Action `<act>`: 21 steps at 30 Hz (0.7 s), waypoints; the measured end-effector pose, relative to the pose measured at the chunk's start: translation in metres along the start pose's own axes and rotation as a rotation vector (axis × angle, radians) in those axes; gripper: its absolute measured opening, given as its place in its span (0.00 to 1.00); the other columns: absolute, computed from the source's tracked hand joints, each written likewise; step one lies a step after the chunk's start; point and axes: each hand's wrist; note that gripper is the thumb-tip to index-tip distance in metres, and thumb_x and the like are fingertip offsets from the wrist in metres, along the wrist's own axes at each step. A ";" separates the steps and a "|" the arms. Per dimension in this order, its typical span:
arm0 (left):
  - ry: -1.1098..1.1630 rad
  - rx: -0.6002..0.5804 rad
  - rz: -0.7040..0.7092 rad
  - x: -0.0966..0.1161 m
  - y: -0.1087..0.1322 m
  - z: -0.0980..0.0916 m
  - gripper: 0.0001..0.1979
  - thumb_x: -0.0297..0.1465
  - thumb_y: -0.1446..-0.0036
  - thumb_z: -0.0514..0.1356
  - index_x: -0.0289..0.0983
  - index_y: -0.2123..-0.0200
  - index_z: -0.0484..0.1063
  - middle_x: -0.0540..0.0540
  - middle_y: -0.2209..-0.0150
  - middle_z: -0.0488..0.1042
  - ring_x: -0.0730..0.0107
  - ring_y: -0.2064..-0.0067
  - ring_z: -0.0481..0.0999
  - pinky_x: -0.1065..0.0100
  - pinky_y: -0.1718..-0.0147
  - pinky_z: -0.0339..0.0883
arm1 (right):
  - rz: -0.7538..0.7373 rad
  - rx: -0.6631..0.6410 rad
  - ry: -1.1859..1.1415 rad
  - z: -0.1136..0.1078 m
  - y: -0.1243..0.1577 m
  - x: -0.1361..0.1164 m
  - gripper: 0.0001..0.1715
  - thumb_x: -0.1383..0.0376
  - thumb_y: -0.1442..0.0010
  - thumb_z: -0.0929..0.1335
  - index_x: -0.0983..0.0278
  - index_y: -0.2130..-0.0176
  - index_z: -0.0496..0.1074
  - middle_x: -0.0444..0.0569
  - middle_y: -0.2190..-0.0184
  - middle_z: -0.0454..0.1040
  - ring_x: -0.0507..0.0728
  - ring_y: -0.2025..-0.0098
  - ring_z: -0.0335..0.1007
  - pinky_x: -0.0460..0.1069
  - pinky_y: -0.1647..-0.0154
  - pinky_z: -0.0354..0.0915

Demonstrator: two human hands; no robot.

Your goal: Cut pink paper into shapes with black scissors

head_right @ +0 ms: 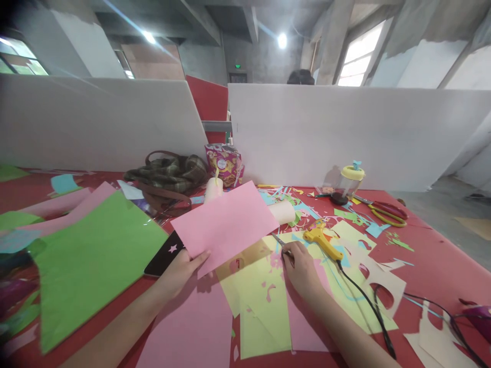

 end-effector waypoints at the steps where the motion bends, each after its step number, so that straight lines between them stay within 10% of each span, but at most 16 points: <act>1: 0.021 -0.012 -0.015 -0.001 -0.001 0.000 0.15 0.33 0.54 0.58 0.31 0.62 0.67 0.45 0.76 0.75 0.64 0.74 0.74 0.65 0.74 0.69 | -0.067 -0.022 0.090 0.000 -0.001 0.004 0.05 0.66 0.49 0.61 0.63 0.73 0.65 0.50 0.71 0.68 0.57 0.67 0.64 0.50 0.68 0.60; 21: 0.028 0.054 -0.001 0.001 -0.006 -0.009 0.12 0.35 0.58 0.61 0.33 0.71 0.69 0.50 0.83 0.70 0.65 0.76 0.72 0.65 0.76 0.68 | -0.008 -0.089 0.678 -0.009 0.002 0.006 0.06 0.69 0.50 0.60 0.63 0.76 0.63 0.49 0.80 0.69 0.57 0.76 0.63 0.49 0.75 0.50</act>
Point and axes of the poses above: each hand's wrist, its own y-axis away from the middle knuckle, its own z-axis out of the palm, x = y × z
